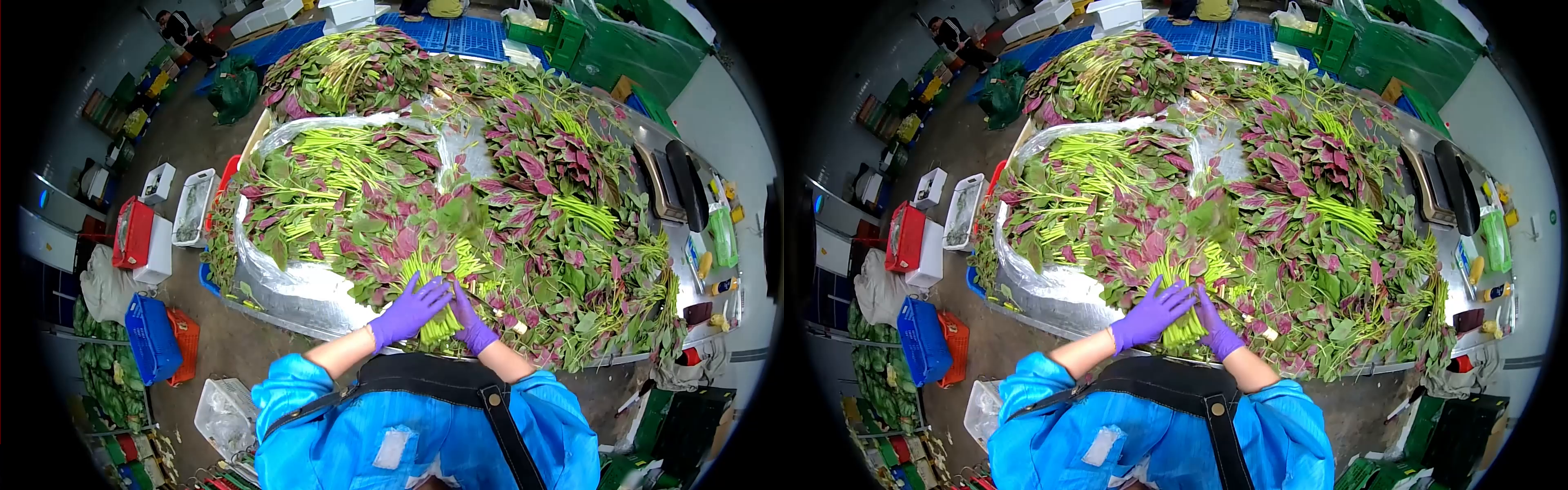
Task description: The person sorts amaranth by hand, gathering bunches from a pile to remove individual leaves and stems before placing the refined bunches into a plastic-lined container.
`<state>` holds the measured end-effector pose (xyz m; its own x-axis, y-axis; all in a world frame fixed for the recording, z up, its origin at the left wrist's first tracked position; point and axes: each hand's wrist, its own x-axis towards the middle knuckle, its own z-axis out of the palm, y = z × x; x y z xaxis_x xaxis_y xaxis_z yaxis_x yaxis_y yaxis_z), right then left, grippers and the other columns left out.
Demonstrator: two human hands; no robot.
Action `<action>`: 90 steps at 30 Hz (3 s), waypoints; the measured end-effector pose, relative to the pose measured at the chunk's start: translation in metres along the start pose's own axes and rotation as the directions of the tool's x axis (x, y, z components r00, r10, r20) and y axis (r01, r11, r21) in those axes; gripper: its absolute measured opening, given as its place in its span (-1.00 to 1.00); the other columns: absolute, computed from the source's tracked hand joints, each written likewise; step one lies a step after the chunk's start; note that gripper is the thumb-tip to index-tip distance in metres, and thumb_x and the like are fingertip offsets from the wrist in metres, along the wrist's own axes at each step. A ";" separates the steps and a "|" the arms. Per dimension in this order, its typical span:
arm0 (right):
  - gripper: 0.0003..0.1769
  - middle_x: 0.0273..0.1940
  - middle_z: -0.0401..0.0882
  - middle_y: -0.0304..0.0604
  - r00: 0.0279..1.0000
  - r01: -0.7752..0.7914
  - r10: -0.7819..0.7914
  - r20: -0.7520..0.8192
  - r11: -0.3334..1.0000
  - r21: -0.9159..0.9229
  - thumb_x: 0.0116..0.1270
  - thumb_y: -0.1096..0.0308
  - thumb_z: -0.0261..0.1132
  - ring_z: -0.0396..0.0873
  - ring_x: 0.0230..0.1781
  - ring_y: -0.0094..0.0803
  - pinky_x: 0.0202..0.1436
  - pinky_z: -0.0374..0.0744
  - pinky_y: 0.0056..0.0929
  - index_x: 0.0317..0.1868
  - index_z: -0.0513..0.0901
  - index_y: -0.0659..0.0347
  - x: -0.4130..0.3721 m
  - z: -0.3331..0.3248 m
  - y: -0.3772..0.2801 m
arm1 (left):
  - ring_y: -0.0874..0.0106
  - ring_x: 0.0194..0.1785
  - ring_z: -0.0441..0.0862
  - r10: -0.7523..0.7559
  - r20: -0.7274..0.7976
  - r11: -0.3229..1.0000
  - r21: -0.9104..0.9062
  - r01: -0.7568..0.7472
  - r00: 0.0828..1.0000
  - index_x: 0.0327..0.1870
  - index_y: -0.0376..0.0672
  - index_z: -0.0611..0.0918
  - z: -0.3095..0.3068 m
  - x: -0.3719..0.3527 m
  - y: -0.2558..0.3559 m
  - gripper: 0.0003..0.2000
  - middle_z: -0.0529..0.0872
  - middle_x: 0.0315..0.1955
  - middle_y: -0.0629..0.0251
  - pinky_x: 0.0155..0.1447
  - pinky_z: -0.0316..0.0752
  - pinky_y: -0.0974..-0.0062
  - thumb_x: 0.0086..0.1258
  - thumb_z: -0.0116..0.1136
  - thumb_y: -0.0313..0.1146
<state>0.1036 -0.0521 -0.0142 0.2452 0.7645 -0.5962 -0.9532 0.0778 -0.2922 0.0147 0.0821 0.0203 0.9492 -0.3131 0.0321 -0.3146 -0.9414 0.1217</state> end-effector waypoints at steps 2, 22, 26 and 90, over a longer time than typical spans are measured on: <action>-0.36 0.06 0.44 0.01 0.995 -0.039 0.035 0.099 0.998 0.047 0.34 -0.13 -0.07 0.52 -0.02 -0.17 0.05 0.50 -0.15 0.26 0.26 0.13 0.005 -0.021 0.009 | 0.18 0.35 0.16 -0.144 -0.082 0.981 -0.141 0.132 0.986 0.26 -0.13 0.26 -0.002 -0.015 0.005 -0.30 0.25 0.25 0.09 0.36 -0.02 -0.01 -0.08 0.07 -0.55; -0.55 -0.12 0.58 -0.19 0.963 -0.241 0.270 0.008 0.872 -0.425 0.21 0.18 0.23 0.55 -0.11 -0.47 0.00 0.48 -0.49 0.07 0.46 0.22 -0.013 -0.010 0.014 | 0.48 -0.08 0.54 -0.487 0.594 -0.638 -0.743 0.204 0.640 0.11 -0.28 0.44 0.017 -0.050 -0.003 -0.53 0.60 -0.12 0.26 0.01 0.43 0.54 0.19 0.18 -0.27; -0.63 -0.20 0.61 -0.18 0.986 -0.119 0.161 0.032 0.837 -0.534 0.15 0.28 0.28 0.58 -0.21 -0.46 -0.12 0.54 -0.51 -0.04 0.53 0.23 -0.014 0.016 0.023 | 0.48 -0.09 0.53 -0.610 0.471 -0.471 -0.862 0.186 0.637 0.12 -0.28 0.44 0.033 -0.049 0.002 -0.53 0.58 -0.08 0.29 0.00 0.43 0.55 0.14 0.18 -0.39; -0.24 0.10 0.42 -0.01 0.926 0.056 -0.363 -0.106 0.409 -0.911 0.06 0.15 0.41 0.42 0.09 -0.33 0.16 0.37 -0.42 0.20 0.30 0.33 -0.014 -0.042 -0.031 | 0.31 0.01 0.53 -0.242 0.509 -0.869 -0.493 0.050 0.826 0.15 -0.25 0.39 0.038 0.056 0.006 -0.54 0.56 -0.02 0.15 0.11 0.42 0.36 0.35 -0.03 -0.11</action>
<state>0.1370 -0.0917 -0.0285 0.5915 0.6118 -0.5252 -0.2146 -0.5084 -0.8339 0.0653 0.0543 -0.0148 0.8562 -0.0952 -0.5078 0.3243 0.8642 0.3847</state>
